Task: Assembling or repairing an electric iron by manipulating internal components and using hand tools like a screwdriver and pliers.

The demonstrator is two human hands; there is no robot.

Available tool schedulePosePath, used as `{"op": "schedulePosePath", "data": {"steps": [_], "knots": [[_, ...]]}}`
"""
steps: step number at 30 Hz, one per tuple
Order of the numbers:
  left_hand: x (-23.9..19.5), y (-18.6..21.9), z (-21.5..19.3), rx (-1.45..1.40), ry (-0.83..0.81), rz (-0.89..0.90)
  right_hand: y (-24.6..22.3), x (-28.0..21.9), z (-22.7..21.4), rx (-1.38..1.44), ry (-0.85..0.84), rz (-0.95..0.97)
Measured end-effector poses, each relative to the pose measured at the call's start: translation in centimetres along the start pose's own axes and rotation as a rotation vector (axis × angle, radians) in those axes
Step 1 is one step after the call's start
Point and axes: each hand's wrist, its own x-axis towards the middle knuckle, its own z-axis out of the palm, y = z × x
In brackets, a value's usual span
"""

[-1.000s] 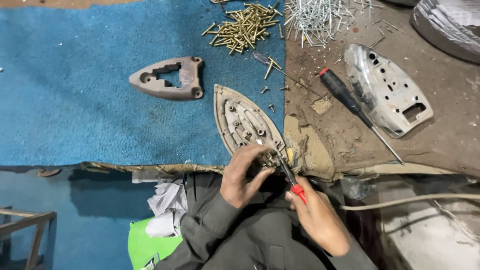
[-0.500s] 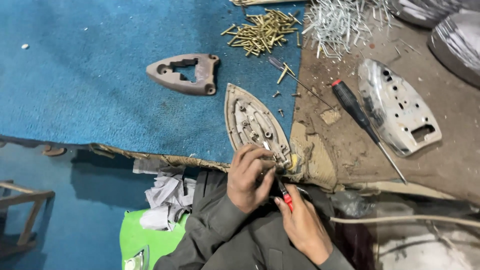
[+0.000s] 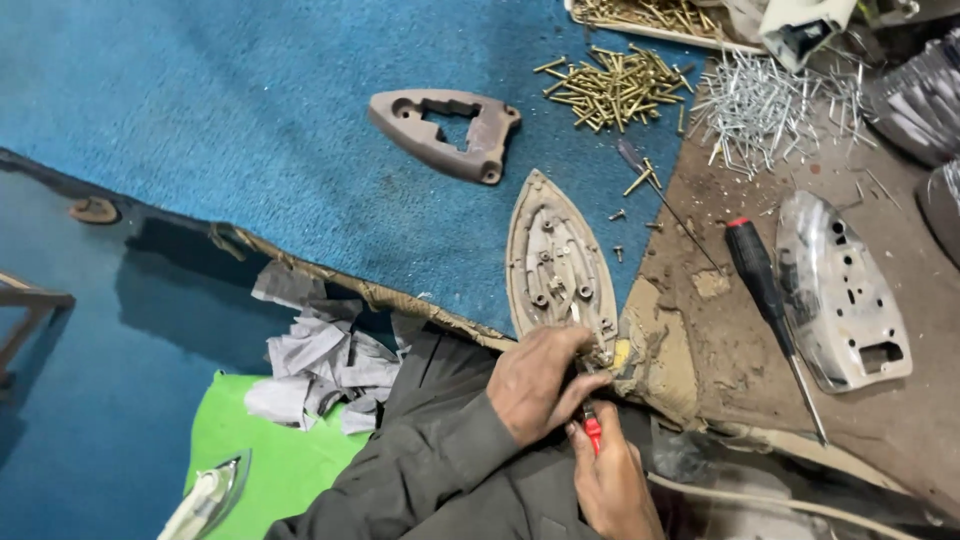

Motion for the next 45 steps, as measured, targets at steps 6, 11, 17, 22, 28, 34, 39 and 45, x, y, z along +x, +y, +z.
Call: {"op": "schedulePosePath", "data": {"steps": [6, 11, 17, 22, 28, 34, 39, 45], "knots": [[1.1, -0.7, -0.5, 0.012, 0.085, 0.055, -0.3, 0.1, 0.9, 0.003, -0.006, 0.171], [3.5, -2.5, -3.0, -0.150, 0.001, 0.135, 3.2, 1.4, -2.7, -0.223, -0.116, 0.226], [5.1, -9.3, -5.3, 0.399, -0.165, 0.117, -2.1, 0.6, -10.6, -0.208, -0.044, 0.363], [4.8, -9.6, -5.8, 0.379, -0.212, 0.190, -5.0, 3.2, -11.6, -0.088, 0.242, 0.256], [5.7, -8.2, -6.4, 0.370, -0.275, 0.240, -2.0, 8.8, -12.6, -0.275, 0.473, -0.240], [5.6, -8.3, -6.0, 0.295, -0.228, 0.122, 2.7, 12.9, -21.2, -0.508, 0.786, -0.166], [5.4, -8.9, -5.8, 0.342, -0.248, 0.141, -0.8, 9.7, -24.6, -0.090, 0.583, -0.053], [5.5, -8.7, -5.9, 0.331, -0.229, 0.163, 10.2, 8.0, -28.5, -0.195, 1.082, -0.162]]}}
